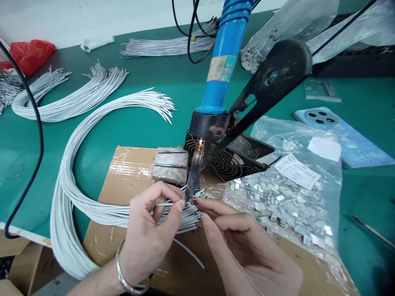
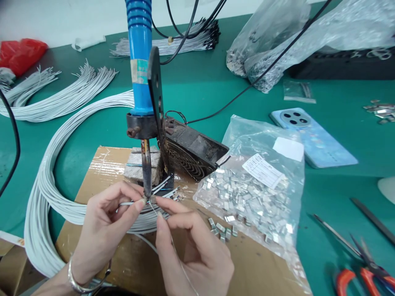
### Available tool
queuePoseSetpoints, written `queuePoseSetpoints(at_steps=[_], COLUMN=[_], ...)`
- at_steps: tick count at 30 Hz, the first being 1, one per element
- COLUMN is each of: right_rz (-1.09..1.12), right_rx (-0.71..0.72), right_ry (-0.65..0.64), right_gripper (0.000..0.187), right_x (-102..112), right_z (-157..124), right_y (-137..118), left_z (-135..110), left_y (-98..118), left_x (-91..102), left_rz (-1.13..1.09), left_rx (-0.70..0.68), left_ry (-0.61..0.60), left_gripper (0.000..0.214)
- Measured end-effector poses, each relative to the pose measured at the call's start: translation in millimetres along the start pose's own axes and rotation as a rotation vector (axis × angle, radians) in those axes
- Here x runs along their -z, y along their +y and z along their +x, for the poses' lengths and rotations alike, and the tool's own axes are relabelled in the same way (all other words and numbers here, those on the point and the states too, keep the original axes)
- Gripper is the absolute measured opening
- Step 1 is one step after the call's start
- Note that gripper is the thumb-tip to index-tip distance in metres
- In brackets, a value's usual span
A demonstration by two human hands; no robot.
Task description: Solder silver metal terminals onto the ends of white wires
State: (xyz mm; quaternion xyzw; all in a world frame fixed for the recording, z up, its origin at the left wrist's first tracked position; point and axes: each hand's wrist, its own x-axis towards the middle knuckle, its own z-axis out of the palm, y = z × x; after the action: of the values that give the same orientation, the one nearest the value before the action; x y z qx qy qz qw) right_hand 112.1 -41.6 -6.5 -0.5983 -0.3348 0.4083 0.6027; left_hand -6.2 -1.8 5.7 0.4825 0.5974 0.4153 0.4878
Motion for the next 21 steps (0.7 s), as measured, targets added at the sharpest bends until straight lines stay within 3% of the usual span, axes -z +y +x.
queuePoseSetpoints(at_steps=[21], right_rz=[-0.021], right_rx=[0.031], right_ry=[-0.017], right_gripper=[0.018], right_x=[0.9], right_z=[1.2], right_y=[0.2], left_z=[-1.2], left_y=[-1.0], left_x=[4.1], left_rz=[0.012], left_rx=[-0.007], left_ry=[-0.032], left_gripper=[0.014])
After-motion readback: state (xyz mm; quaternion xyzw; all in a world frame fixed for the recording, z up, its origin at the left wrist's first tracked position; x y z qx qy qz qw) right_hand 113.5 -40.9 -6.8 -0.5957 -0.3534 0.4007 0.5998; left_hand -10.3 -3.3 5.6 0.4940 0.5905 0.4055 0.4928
